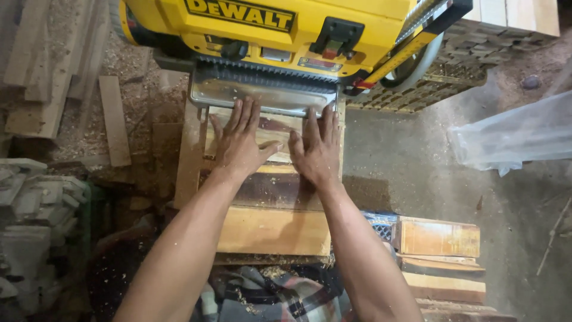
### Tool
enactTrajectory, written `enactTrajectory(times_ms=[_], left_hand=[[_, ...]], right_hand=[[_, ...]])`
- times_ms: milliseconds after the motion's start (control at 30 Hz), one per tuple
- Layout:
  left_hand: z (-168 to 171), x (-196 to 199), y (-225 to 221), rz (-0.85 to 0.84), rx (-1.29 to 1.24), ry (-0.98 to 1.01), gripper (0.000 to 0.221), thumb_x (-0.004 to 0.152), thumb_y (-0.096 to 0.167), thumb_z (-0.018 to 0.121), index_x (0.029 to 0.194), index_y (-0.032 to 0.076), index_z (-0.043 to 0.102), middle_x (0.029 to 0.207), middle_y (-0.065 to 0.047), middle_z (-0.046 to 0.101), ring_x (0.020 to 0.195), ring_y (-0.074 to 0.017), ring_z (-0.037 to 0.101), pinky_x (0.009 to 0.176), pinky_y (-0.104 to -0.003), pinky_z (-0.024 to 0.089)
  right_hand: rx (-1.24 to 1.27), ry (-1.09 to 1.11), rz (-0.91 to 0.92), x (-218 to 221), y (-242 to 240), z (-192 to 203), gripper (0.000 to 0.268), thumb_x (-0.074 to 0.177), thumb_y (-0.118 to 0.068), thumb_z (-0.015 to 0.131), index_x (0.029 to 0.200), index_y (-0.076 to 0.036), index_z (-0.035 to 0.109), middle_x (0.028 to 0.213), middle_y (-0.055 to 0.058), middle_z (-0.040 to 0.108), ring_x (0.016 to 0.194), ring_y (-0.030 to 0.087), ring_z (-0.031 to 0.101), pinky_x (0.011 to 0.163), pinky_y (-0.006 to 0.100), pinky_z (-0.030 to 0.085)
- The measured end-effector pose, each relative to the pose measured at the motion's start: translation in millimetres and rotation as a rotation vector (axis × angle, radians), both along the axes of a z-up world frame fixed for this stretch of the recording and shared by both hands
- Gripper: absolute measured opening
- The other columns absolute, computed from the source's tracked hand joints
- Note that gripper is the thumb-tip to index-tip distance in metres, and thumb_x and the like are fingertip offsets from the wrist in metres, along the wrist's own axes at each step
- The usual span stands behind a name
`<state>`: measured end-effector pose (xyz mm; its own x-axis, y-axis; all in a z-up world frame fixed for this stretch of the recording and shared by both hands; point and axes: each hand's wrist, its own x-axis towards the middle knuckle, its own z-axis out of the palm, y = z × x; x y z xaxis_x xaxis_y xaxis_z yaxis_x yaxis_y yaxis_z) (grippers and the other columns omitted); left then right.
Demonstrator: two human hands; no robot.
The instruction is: Feeding individual wood planks into a thickness planer to smooth and level their surfaces.
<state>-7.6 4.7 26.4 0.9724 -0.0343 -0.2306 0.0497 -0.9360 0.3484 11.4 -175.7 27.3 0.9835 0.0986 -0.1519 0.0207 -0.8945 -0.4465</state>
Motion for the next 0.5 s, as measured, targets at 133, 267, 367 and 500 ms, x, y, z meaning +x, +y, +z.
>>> enactTrajectory(times_ms=[133,267,367,500], left_hand=[[-15.5,-0.1,-3.4,0.017,0.020,-0.067,0.098,0.094,0.076,0.040,0.165,0.014,0.016,0.173,-0.011,0.011,0.160,-0.0266,0.008,0.118,-0.077,0.005],[-26.9,-6.3,-9.3,0.052,0.069,-0.142,0.098,0.094,0.078,0.037,0.165,0.013,0.018,0.174,-0.010,0.010,0.160,-0.0236,0.005,0.121,-0.072,0.001],[-28.2,-5.6,-12.0,0.061,0.083,-0.181,0.096,0.096,0.077,0.033,0.164,0.011,0.022,0.173,-0.011,0.013,0.160,-0.0237,0.006,0.123,-0.069,0.000],[-29.8,-3.0,-13.0,0.065,0.093,-0.152,0.098,0.094,0.079,0.028,0.165,0.013,0.020,0.174,-0.009,0.012,0.161,-0.0236,0.005,0.123,-0.069,-0.001]], right_hand=[[-0.035,-0.059,-0.020,0.5,-0.6,-17.8,0.079,0.098,-0.061,0.041,0.163,-0.018,0.030,0.171,0.019,0.014,0.159,0.036,0.009,0.129,0.049,0.012],[-0.087,-0.146,-0.009,0.1,-1.5,-33.4,0.081,0.097,-0.059,0.041,0.164,-0.015,0.028,0.170,0.022,0.018,0.158,0.038,0.012,0.129,0.050,0.012],[-0.110,-0.211,0.000,1.6,-4.3,-43.4,0.083,0.096,-0.057,0.044,0.163,-0.010,0.029,0.168,0.024,0.021,0.157,0.041,0.015,0.128,0.052,0.013],[-0.097,-0.231,-0.017,-0.7,-1.6,-43.1,0.085,0.094,-0.058,0.045,0.162,-0.009,0.032,0.168,0.025,0.022,0.157,0.042,0.017,0.128,0.052,0.014]])
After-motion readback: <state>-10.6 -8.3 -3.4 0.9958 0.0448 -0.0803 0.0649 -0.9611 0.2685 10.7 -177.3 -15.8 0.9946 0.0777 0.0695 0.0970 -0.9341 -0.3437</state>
